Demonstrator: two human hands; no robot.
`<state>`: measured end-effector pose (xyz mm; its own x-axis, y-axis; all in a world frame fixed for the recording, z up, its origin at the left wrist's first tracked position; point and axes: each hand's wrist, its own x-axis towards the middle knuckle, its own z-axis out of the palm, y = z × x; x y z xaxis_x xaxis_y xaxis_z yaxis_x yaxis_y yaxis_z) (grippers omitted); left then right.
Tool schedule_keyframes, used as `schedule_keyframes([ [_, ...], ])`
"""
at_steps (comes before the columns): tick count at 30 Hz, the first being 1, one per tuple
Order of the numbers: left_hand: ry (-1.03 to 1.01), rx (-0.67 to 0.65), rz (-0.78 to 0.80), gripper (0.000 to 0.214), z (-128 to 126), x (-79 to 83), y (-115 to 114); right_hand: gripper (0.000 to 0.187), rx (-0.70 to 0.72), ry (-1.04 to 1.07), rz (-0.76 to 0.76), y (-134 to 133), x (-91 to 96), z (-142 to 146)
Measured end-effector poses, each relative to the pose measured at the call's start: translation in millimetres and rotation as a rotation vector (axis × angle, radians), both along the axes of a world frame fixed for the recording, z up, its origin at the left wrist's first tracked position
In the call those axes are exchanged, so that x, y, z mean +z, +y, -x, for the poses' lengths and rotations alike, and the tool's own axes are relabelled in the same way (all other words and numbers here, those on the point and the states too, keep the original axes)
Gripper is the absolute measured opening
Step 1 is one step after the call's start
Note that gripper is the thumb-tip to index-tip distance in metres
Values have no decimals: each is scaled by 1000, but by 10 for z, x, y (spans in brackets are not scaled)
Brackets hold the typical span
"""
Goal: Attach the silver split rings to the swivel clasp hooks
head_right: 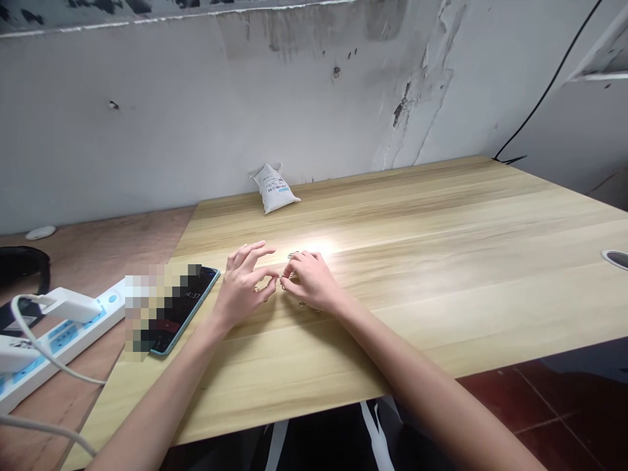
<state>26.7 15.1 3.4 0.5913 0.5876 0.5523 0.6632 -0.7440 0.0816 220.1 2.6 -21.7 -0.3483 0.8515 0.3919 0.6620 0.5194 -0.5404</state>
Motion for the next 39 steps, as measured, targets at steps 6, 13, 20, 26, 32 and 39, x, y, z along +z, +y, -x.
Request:
schedule_keyframes([
  [6,-39,12,-31,12,-6,39,-20,7,-41,127,9,-43,-18,138],
  [13,-54,30,-32,11,7,93,-37,14,-74,265,20,-24,81,98],
  [20,-43,85,-62,11,43,79,-14,11,11,72,-222,-85,110,68],
  [26,-57,83,-123,9,55,87,-6,15,-29,78,-179,-32,142,-59],
  [32,-113,31,-187,8,6,104,-56,13,142,188,-59,5,98,-39],
  [39,-143,71,-59,8,15,92,-40,13,-1,-86,-290,79,149,-206],
])
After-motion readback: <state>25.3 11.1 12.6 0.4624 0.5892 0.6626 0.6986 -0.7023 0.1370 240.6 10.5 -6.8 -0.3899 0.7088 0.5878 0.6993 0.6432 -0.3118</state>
